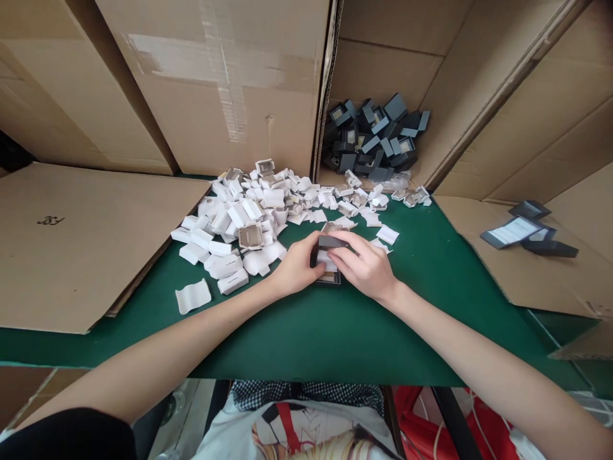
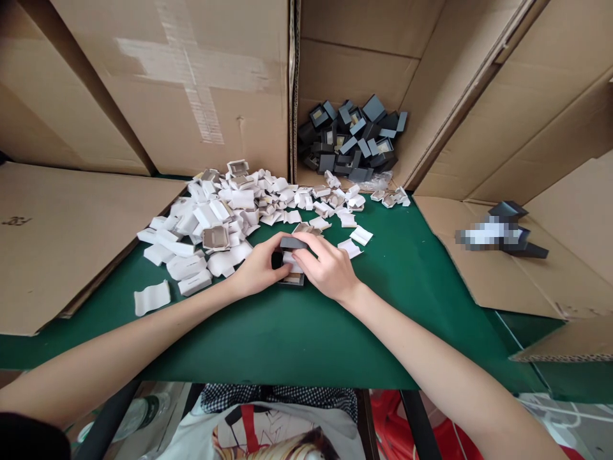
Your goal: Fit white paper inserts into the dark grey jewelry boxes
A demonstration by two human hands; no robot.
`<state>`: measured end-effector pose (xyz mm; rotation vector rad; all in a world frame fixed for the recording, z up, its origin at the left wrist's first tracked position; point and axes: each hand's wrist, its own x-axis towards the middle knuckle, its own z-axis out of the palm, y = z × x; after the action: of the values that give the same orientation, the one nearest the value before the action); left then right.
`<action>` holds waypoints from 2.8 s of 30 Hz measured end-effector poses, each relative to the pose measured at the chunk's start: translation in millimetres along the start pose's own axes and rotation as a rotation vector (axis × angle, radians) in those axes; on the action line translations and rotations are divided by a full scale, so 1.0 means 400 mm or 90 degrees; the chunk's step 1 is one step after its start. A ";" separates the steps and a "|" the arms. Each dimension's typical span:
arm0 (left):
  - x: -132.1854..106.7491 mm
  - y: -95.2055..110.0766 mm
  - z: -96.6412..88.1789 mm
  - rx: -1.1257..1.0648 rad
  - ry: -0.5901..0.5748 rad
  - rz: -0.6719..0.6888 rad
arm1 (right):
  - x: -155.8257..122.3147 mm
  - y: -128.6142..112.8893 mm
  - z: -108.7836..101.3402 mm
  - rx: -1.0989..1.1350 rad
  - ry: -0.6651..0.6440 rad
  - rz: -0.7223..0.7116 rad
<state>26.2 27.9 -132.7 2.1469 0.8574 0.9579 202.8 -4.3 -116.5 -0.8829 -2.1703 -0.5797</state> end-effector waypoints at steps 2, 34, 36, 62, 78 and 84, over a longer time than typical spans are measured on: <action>-0.001 0.002 -0.001 0.017 0.000 -0.003 | -0.002 0.005 0.004 -0.013 0.002 -0.007; 0.006 0.003 0.000 0.026 0.037 -0.008 | -0.006 -0.019 -0.018 -0.043 -0.149 0.072; 0.006 0.002 0.000 0.027 0.041 -0.010 | -0.007 -0.017 -0.017 -0.030 -0.159 0.097; 0.004 -0.017 -0.019 0.056 0.071 -0.044 | -0.007 0.049 -0.019 0.056 0.044 0.064; 0.007 -0.029 -0.027 0.020 0.087 -0.049 | -0.059 0.168 0.020 0.095 -0.138 0.229; 0.004 -0.031 -0.027 -0.012 0.088 -0.048 | -0.049 0.160 0.008 0.141 -0.098 0.285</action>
<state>14.7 39.4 -135.4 2.0368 0.9852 1.0800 258.4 32.3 -124.8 -1.2696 -2.0246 -0.0523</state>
